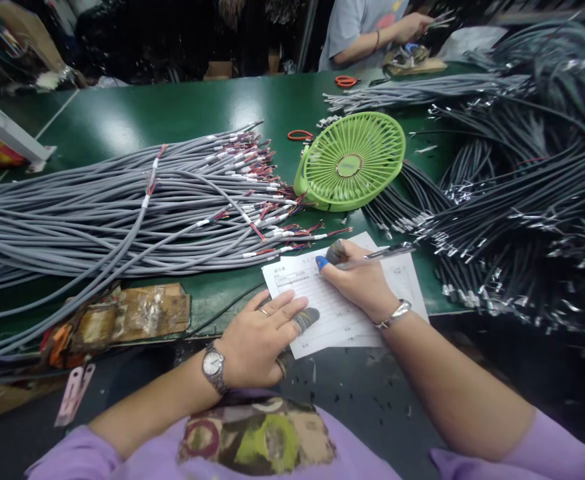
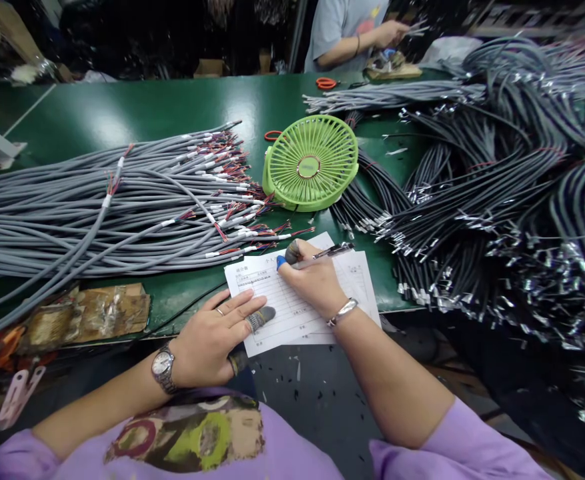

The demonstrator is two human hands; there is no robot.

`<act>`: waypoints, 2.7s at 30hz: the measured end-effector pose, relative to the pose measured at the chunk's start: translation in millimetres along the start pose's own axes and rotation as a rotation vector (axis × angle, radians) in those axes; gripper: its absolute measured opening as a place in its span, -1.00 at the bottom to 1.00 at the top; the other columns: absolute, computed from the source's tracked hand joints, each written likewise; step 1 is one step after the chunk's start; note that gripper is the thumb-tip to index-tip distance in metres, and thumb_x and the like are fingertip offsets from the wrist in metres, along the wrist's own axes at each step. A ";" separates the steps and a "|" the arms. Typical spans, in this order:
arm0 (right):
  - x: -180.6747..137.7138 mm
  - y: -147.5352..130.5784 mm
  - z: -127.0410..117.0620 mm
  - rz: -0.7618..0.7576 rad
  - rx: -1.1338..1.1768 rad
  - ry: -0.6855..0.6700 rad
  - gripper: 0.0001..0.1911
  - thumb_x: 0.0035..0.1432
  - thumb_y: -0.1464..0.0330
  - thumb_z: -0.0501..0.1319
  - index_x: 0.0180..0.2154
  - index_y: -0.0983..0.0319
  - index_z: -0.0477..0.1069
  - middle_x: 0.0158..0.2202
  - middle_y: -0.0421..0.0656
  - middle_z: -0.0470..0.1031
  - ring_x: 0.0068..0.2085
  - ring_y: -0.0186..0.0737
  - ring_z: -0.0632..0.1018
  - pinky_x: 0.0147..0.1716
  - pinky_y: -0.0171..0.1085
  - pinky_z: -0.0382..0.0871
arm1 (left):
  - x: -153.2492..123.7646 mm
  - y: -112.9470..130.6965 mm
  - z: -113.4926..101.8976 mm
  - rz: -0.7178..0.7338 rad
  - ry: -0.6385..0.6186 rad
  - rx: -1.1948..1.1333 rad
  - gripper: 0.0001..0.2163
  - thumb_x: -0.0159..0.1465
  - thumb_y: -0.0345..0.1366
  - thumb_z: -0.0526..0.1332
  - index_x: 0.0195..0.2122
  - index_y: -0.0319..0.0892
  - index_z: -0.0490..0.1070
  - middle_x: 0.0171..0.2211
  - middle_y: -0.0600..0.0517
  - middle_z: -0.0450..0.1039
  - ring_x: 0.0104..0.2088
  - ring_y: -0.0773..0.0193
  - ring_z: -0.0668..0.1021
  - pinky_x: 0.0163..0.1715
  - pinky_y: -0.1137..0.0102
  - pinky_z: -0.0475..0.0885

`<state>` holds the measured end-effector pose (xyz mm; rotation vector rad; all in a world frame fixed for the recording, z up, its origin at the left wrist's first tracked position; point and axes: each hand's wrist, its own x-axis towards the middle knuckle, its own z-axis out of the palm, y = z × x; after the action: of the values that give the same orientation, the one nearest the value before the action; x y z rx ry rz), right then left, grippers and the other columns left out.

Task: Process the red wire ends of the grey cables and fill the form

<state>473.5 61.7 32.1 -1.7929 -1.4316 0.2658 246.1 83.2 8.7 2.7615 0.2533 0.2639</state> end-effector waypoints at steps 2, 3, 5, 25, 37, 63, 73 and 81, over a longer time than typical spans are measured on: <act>-0.3 0.3 -0.2 0.002 0.005 -0.001 -0.82 -0.10 0.37 0.14 -0.62 0.13 0.14 -0.66 -0.29 0.23 -0.57 -0.31 0.26 -0.53 -0.29 0.17 | 0.0 0.0 0.1 -0.002 -0.003 -0.002 -0.40 0.04 -0.35 0.15 0.19 -0.17 0.26 0.30 -0.06 0.15 0.30 0.08 0.19 0.26 0.12 0.01; -0.4 0.3 -0.3 0.005 0.007 -0.004 -0.82 -0.10 0.36 0.14 -0.63 0.13 0.14 -0.67 -0.29 0.23 -0.57 -0.31 0.26 -0.53 -0.28 0.17 | 0.1 0.0 0.2 -0.004 -0.006 -0.002 -0.40 0.04 -0.35 0.15 0.18 -0.17 0.26 0.30 -0.06 0.15 0.30 0.08 0.19 0.26 0.13 0.00; -0.6 -0.2 -0.3 0.014 0.009 -0.011 -0.81 -0.10 0.36 0.15 -0.63 0.13 0.14 -0.67 -0.29 0.24 -0.57 -0.30 0.26 -0.53 -0.28 0.17 | 0.2 -0.2 0.3 -0.006 -0.011 -0.005 -0.39 0.04 -0.35 0.15 0.19 -0.16 0.25 0.30 -0.05 0.14 0.31 0.08 0.19 0.26 0.13 0.00; -0.5 -3.2 -0.1 0.044 0.026 0.014 -0.79 -0.09 0.36 0.14 -0.63 0.13 0.11 -0.66 -0.29 0.20 -0.56 -0.30 0.23 -0.53 -0.28 0.16 | -0.1 -0.3 -0.8 -0.009 -0.022 -0.004 -0.39 0.04 -0.33 0.16 0.19 -0.17 0.26 0.31 -0.05 0.13 0.31 0.07 0.18 0.27 0.13 0.00; -0.9 -2.2 0.0 0.054 0.023 0.027 -0.80 -0.11 0.36 0.14 -0.63 0.13 0.10 -0.67 -0.30 0.18 -0.57 -0.31 0.22 -0.54 -0.28 0.14 | -0.1 0.3 -1.1 -0.013 -0.019 -0.006 -0.41 0.04 -0.34 0.15 0.17 -0.16 0.28 0.31 -0.05 0.13 0.31 0.07 0.18 0.26 0.13 -0.01; 0.5 0.9 -6.3 0.092 0.012 0.067 -0.80 -0.10 0.35 0.15 -0.62 0.13 0.12 -0.65 -0.29 0.21 -0.56 -0.30 0.23 -0.53 -0.28 0.15 | 0.2 0.4 -4.0 -0.018 -0.032 -0.006 -0.50 0.01 -0.37 0.15 0.04 -0.16 0.38 0.31 -0.05 0.13 0.31 0.04 0.19 0.26 0.10 0.00; 1.1 1.0 -5.6 0.105 0.017 0.062 -0.81 -0.13 0.37 0.14 -0.63 0.12 0.11 -0.66 -0.29 0.20 -0.56 -0.30 0.23 -0.53 -0.27 0.13 | -0.3 0.2 -3.9 -0.025 -0.034 -0.014 -0.50 0.01 -0.37 0.15 0.04 -0.16 0.38 0.31 -0.03 0.12 0.31 0.06 0.18 0.27 0.11 -0.01; 0.3 3.2 -5.0 0.098 0.021 0.067 -0.81 -0.13 0.37 0.13 -0.63 0.13 0.11 -0.65 -0.30 0.20 -0.55 -0.31 0.24 -0.52 -0.29 0.16 | -0.3 0.0 -2.4 -0.020 -0.009 -0.017 -0.47 0.00 -0.37 0.15 0.07 -0.17 0.36 0.31 -0.04 0.13 0.31 0.07 0.18 0.28 0.13 -0.04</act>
<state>478.9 59.6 33.2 -1.8404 -1.2917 0.2675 245.3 83.9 10.8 2.7411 0.2748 0.2467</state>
